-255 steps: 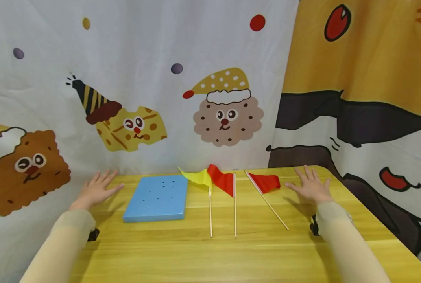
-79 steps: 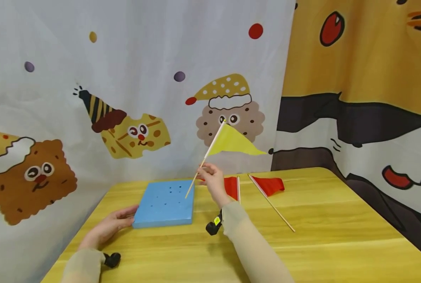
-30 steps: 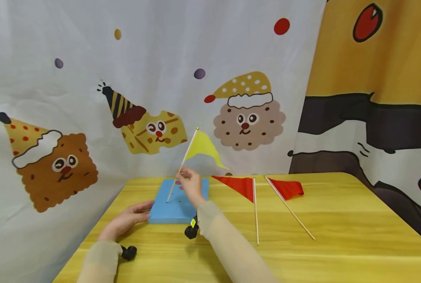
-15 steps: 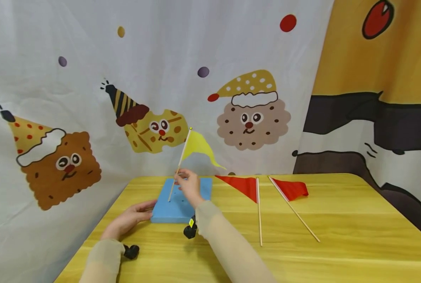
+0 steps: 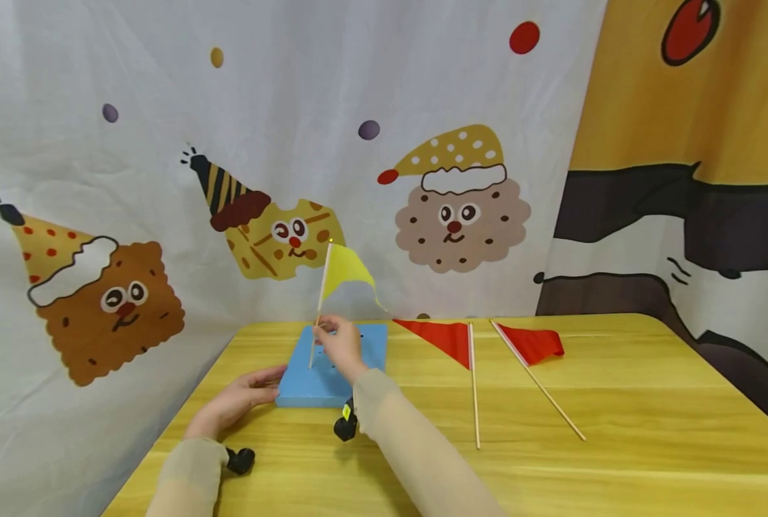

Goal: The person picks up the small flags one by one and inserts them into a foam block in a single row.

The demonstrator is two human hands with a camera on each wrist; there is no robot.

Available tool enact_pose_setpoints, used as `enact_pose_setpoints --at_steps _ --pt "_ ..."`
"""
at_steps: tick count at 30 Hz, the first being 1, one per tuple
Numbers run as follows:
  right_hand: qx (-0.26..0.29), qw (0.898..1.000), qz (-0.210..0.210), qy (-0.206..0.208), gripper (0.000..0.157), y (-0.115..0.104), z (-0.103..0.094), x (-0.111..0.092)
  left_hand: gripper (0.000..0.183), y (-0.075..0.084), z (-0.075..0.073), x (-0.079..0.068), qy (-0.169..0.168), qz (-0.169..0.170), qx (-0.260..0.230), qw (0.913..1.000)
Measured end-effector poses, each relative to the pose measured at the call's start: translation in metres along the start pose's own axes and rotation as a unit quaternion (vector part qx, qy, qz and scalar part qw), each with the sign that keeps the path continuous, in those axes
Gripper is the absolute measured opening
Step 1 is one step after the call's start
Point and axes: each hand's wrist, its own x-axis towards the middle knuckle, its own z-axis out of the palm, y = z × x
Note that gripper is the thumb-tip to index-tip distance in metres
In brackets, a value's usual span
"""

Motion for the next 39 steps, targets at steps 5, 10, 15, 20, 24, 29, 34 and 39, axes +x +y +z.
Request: enact_pose_setpoints --at_steps 5,10,15,20,24,29,34,39 --pt "-0.010 1.000 0.005 -0.006 0.013 0.001 -0.001 -0.001 0.062 0.001 0.002 0.001 0.004 0.001 -0.004 1.0000" --pt "-0.017 1.000 0.005 -0.004 0.016 -0.001 -0.003 -0.004 0.063 0.002 0.002 0.000 0.005 0.003 0.014 0.9999" --pt "-0.014 1.000 0.006 -0.005 0.025 -0.003 -0.011 -0.008 0.063 0.001 0.004 0.003 0.000 0.004 0.017 0.9999" --pt "0.011 1.000 0.002 -0.020 0.025 -0.005 -0.030 -0.012 0.063 0.000 0.003 0.002 -0.004 0.012 0.015 0.9998" --pt "0.014 1.000 -0.001 -0.020 0.026 -0.010 -0.054 -0.018 0.064 0.000 0.000 -0.003 -0.007 0.013 0.018 0.9997" --pt "-0.002 1.000 -0.004 0.000 0.026 -0.013 -0.101 -0.028 0.065 -0.001 -0.001 -0.003 -0.010 -0.004 0.013 0.9999" --pt "-0.036 0.999 0.028 0.024 0.023 -0.014 -0.158 -0.045 0.065 0.000 -0.002 0.000 -0.013 -0.010 0.011 0.9998" --pt "-0.065 0.994 0.066 0.056 0.029 -0.005 -0.208 -0.060 0.065 0.000 -0.002 -0.001 -0.010 -0.006 0.019 0.9998"
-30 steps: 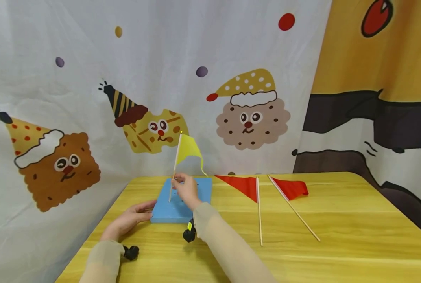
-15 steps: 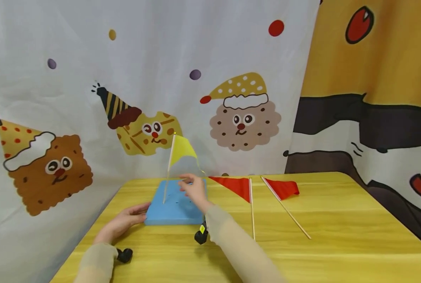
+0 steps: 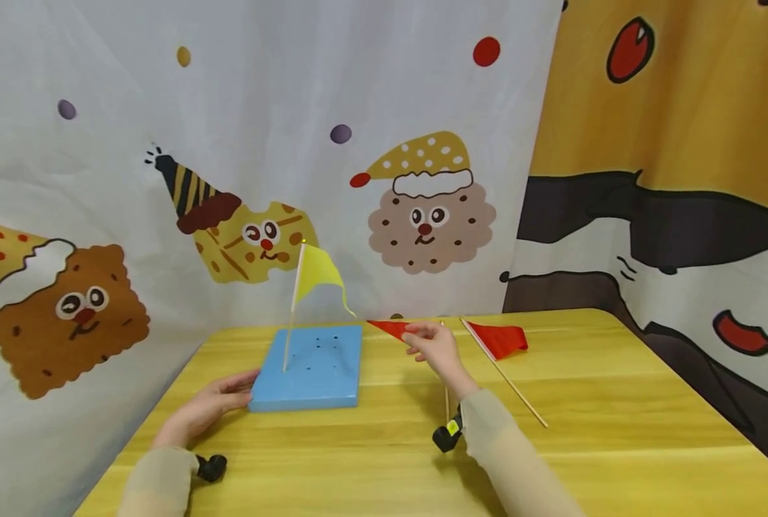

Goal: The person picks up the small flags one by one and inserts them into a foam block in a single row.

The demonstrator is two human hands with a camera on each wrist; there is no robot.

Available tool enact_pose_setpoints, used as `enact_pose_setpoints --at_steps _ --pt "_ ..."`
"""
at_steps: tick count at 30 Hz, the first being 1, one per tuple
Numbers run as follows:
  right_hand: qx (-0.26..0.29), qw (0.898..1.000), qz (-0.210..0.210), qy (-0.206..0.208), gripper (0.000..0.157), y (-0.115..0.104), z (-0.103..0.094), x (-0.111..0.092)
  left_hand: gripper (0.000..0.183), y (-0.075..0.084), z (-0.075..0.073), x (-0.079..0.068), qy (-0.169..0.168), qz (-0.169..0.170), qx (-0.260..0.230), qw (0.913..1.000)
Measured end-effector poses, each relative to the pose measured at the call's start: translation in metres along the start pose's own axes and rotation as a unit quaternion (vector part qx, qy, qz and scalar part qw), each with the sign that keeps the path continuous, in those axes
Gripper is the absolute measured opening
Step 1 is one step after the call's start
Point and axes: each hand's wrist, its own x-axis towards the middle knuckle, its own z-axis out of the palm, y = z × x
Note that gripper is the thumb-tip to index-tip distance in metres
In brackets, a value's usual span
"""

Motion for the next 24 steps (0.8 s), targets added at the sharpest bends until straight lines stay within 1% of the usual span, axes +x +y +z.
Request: enact_pose_setpoints --at_steps 3,5,8,9,11,15,18,21,24 --pt "-0.022 0.999 0.028 0.013 0.031 0.010 -0.026 -0.005 0.065 0.001 -0.001 0.001 0.001 -0.001 -0.002 1.0000" --pt "-0.048 0.998 0.046 0.015 0.031 0.016 -0.040 -0.009 0.066 0.001 -0.001 0.001 -0.002 0.000 -0.006 1.0000" --pt "-0.078 0.994 0.076 0.006 0.032 0.024 -0.055 -0.014 0.066 0.000 -0.001 0.002 -0.002 -0.004 -0.011 0.9999" --pt "-0.080 0.993 0.086 0.002 0.032 0.027 -0.058 -0.016 0.066 -0.001 -0.001 0.002 -0.002 -0.003 -0.012 0.9999" --pt "-0.077 0.992 0.097 -0.009 0.032 0.031 -0.063 -0.018 0.067 0.000 -0.002 0.001 0.000 -0.002 -0.011 0.9999" --pt "-0.049 0.991 0.120 -0.022 0.030 0.043 -0.066 -0.019 0.067 0.002 -0.003 0.000 0.007 -0.003 -0.009 0.9999" --pt "-0.046 0.990 0.131 -0.029 0.028 0.052 -0.066 -0.019 0.067 0.001 -0.003 0.000 0.003 -0.005 -0.007 1.0000" --pt "-0.065 0.988 0.133 -0.031 0.026 0.057 -0.066 -0.019 0.067 0.000 -0.002 0.001 0.000 -0.008 -0.013 0.9999" --pt "-0.103 0.986 0.132 -0.026 0.022 0.060 -0.065 -0.018 0.067 0.000 -0.001 0.002 -0.003 -0.012 -0.022 0.9997"
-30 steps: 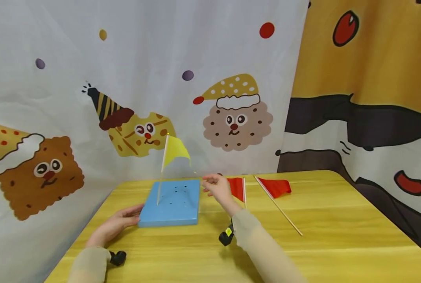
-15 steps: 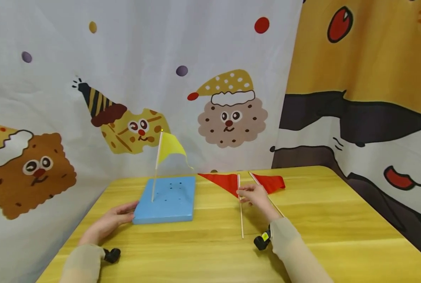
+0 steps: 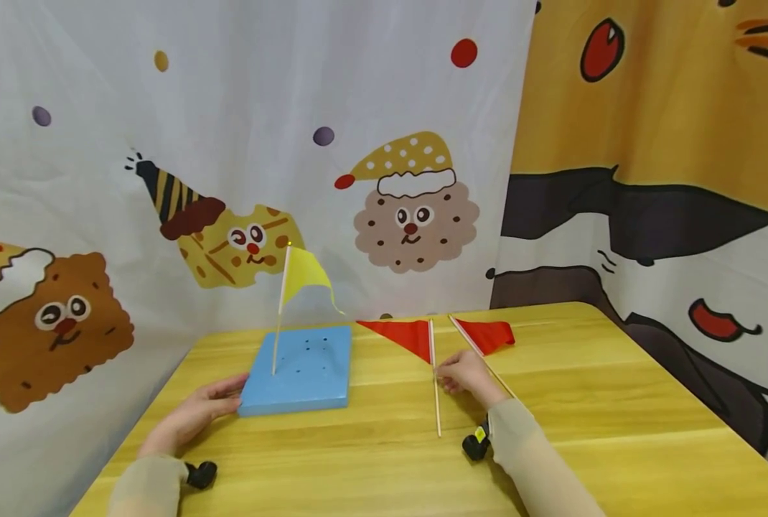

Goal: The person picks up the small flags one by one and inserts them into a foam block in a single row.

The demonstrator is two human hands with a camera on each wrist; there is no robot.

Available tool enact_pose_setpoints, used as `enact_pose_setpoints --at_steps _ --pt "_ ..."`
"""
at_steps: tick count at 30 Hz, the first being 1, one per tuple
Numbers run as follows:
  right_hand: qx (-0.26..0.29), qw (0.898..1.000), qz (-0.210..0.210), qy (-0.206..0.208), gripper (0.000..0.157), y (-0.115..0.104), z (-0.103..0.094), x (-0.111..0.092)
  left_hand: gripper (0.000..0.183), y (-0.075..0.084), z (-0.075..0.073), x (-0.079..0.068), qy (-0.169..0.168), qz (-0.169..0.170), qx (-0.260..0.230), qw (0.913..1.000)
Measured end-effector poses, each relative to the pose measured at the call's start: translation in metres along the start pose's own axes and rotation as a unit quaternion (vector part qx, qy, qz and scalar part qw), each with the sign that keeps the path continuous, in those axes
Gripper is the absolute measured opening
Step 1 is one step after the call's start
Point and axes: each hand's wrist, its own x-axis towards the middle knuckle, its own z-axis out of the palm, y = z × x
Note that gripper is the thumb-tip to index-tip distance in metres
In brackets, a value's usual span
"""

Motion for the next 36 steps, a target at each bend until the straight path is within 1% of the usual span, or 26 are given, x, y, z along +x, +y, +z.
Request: enact_pose_setpoints --at_steps 3,7,12,15,21,24,30,33,36 --pt "-0.045 0.999 0.006 0.007 0.019 -0.001 0.003 0.001 0.068 -0.001 0.001 0.000 0.000 0.000 -0.005 1.0000" --pt "-0.087 0.996 0.011 0.014 0.023 -0.002 0.007 0.003 0.068 -0.001 0.001 0.000 0.001 0.000 -0.008 1.0000" --pt "-0.133 0.991 -0.003 0.012 0.031 -0.005 0.010 0.005 0.068 -0.001 0.001 0.000 0.006 0.002 -0.004 1.0000" --pt "-0.154 0.988 -0.008 0.009 0.033 -0.008 0.011 0.006 0.068 -0.001 0.001 -0.001 0.008 0.003 0.000 1.0000" --pt "-0.155 0.988 -0.011 0.011 0.031 -0.011 0.013 0.007 0.067 0.001 0.002 -0.002 0.006 0.002 0.005 1.0000" --pt "-0.160 0.987 -0.014 0.011 0.030 -0.012 0.013 0.006 0.067 0.002 0.003 -0.002 0.005 -0.004 -0.004 1.0000" --pt "-0.175 0.984 -0.022 0.014 0.027 -0.015 0.010 0.003 0.067 0.001 0.004 -0.001 0.006 -0.001 -0.009 0.9999" --pt "-0.163 0.986 -0.022 0.006 0.025 -0.017 0.008 0.002 0.067 0.001 0.004 -0.001 0.007 0.002 -0.009 0.9999" --pt "-0.139 0.990 -0.019 -0.010 0.018 -0.018 0.006 0.001 0.067 0.001 0.004 -0.001 0.007 0.002 -0.009 0.9999"
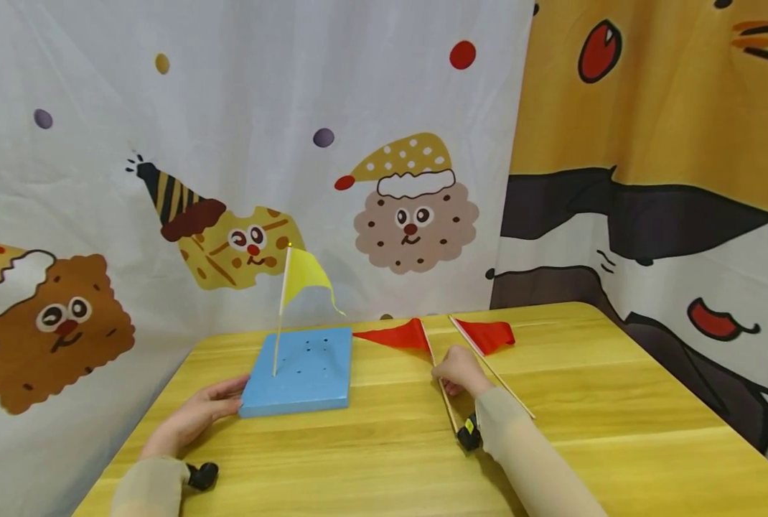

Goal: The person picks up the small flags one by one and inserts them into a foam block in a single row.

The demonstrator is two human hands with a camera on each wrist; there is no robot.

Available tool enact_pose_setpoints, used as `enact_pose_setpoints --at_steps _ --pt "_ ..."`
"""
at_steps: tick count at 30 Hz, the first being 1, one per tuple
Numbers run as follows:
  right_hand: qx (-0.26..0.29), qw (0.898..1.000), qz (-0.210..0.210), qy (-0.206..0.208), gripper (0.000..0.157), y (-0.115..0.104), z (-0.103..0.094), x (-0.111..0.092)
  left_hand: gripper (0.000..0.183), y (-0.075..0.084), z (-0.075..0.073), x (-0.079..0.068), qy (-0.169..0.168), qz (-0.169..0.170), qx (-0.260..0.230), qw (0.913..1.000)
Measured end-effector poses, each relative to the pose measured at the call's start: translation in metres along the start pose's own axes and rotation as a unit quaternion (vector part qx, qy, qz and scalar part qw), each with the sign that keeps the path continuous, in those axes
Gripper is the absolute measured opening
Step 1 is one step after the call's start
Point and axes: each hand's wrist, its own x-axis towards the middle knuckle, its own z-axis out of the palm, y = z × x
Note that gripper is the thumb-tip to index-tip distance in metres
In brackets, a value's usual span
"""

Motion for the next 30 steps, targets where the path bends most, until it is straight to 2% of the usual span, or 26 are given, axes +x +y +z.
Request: enact_pose_setpoints --at_steps 5,11,19,24,30 --pt "0.043 0.999 0.008 -0.020 0.007 -0.003 -0.004 -0.001 0.067 0.002 -0.001 0.001 -0.004 -0.001 0.000 1.0000" --pt "0.075 0.997 0.004 -0.010 0.016 -0.013 -0.005 0.002 0.068 0.003 -0.003 0.002 0.001 0.005 0.006 1.0000" --pt "0.105 0.994 -0.019 0.020 0.024 -0.039 -0.004 -0.001 0.068 0.001 -0.003 0.002 -0.001 0.001 0.001 1.0000" --pt "0.181 0.982 -0.048 0.032 0.026 -0.050 -0.004 -0.001 0.068 0.001 -0.002 0.002 -0.007 -0.007 -0.006 0.9999" --pt "0.269 0.956 -0.107 0.034 0.028 -0.052 0.000 0.002 0.067 0.001 0.000 0.002 -0.009 -0.007 -0.003 0.9999"
